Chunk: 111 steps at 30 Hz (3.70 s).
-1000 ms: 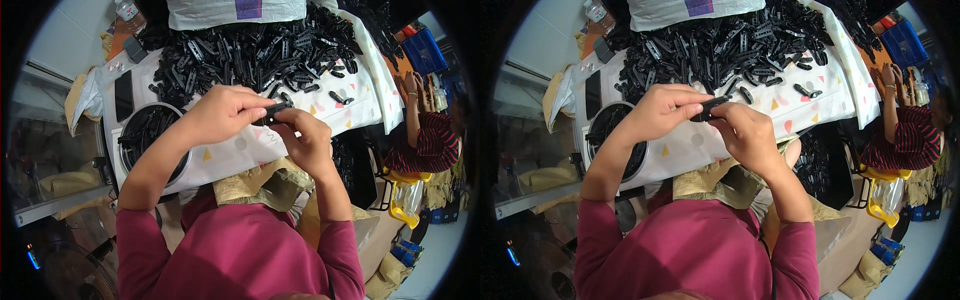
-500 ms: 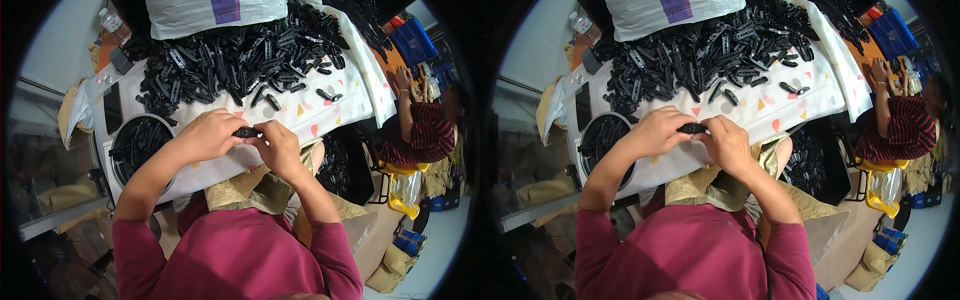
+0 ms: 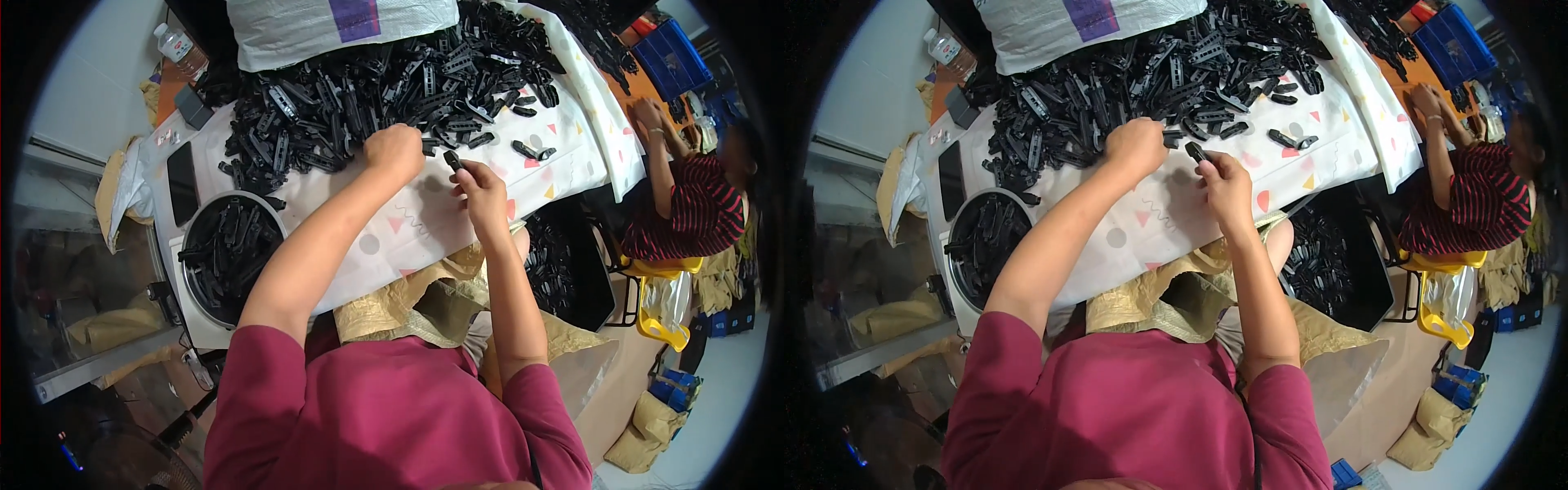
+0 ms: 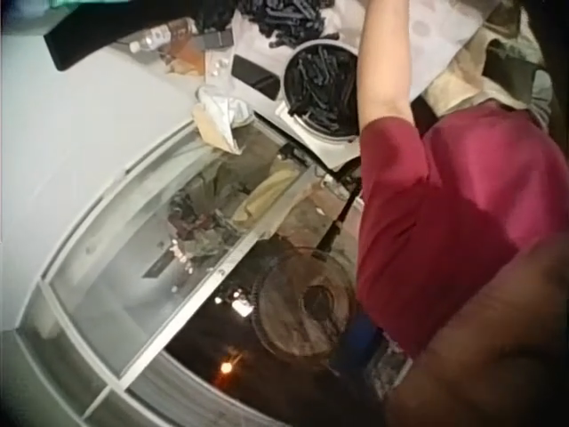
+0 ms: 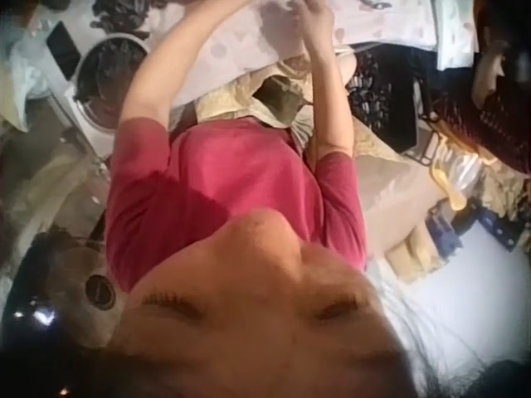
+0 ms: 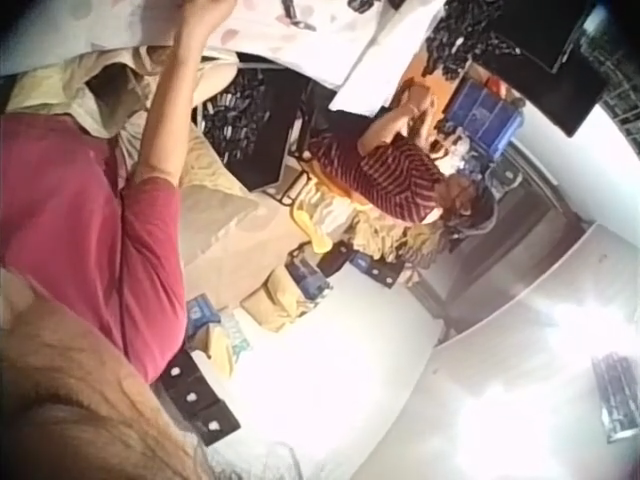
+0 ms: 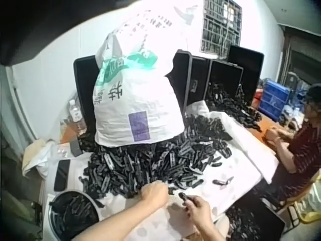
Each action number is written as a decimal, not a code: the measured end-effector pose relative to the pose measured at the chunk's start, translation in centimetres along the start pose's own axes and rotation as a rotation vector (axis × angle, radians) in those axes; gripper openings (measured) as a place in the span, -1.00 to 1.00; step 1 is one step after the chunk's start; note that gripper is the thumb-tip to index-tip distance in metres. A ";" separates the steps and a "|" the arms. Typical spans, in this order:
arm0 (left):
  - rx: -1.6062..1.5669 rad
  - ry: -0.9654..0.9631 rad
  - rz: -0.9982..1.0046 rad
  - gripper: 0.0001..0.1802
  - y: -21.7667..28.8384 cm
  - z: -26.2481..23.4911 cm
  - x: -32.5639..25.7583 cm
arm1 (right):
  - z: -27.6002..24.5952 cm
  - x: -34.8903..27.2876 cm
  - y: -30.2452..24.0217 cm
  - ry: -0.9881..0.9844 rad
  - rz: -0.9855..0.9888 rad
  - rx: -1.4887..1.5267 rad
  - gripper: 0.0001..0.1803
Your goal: Assembling small black plastic components and placing the finished pieces into a metal bowl.
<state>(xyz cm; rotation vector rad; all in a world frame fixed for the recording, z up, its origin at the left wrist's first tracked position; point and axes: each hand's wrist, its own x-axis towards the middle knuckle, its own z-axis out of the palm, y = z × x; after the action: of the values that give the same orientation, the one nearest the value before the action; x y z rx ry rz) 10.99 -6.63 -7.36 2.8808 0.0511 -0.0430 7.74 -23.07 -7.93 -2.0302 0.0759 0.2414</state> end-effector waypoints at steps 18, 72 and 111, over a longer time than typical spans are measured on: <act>-1.702 -0.002 0.382 -0.48 0.1 -6.3 -12.1 | 0.5 -9.7 -5.8 0.005 -0.620 0.506 -0.73; -1.083 0.394 -0.275 -0.81 -2.9 -2.7 -4.9 | 3.1 5.7 0.3 0.242 -0.467 -0.677 -0.71; -1.285 -0.382 0.189 -0.76 -1.3 -11.5 -8.1 | -0.8 -8.1 -8.1 0.107 -0.966 0.033 -0.66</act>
<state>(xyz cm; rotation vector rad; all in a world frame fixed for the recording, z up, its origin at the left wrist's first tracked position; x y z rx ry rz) 3.12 -2.64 3.71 1.5506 -0.1942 -0.3685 1.21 -20.50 1.18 -1.8237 -0.8079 -0.4725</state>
